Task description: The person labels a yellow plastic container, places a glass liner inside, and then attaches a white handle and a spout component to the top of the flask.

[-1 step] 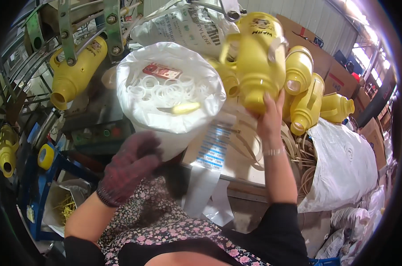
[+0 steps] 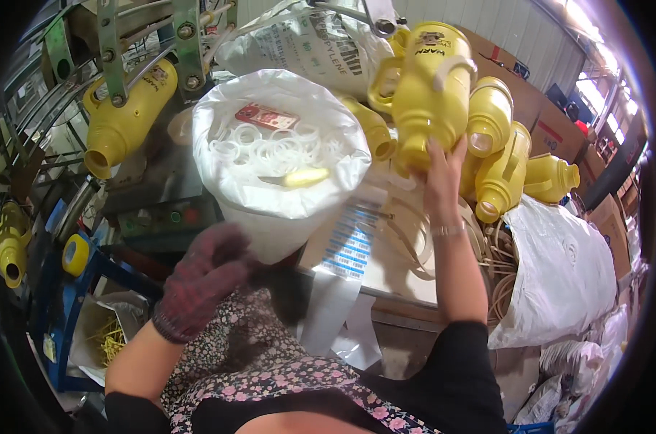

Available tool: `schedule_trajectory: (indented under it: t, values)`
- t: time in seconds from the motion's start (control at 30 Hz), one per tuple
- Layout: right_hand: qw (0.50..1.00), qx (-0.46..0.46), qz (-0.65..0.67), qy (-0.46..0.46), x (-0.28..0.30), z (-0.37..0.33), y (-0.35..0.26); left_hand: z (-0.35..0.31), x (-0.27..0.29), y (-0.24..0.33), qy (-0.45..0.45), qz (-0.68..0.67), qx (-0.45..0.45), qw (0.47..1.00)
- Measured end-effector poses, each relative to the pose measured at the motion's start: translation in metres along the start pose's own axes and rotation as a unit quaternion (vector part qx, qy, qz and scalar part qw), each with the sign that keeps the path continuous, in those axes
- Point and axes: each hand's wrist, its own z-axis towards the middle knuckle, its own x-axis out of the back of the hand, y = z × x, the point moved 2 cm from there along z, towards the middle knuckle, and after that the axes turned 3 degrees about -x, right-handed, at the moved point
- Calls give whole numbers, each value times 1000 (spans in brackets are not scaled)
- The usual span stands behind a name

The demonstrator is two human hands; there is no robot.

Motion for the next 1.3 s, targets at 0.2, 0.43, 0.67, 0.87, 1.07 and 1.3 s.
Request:
schedule_trajectory:
  t: [0.2,0.43,0.67,0.87,1.07,1.3]
  values:
    - [966,-77,-235,73,-59,133,32,-74,100,-40,210,-23,18,977]
    - [981,-73,-122,131,-67,141,104,-217,196,-70,404,138,-40,903]
    - [949,147,-278,-32,-79,56,107,-359,213,-85,571,79,84,813]
    - [854,297,-309,-295,-126,-183,97,-442,181,-162,417,468,360,691]
    - [792,115,-252,-544,-172,-285,197,-564,163,-256,340,424,531,650]
    - [787,33,-339,-515,-179,-279,208,-770,87,-247,592,594,485,246]
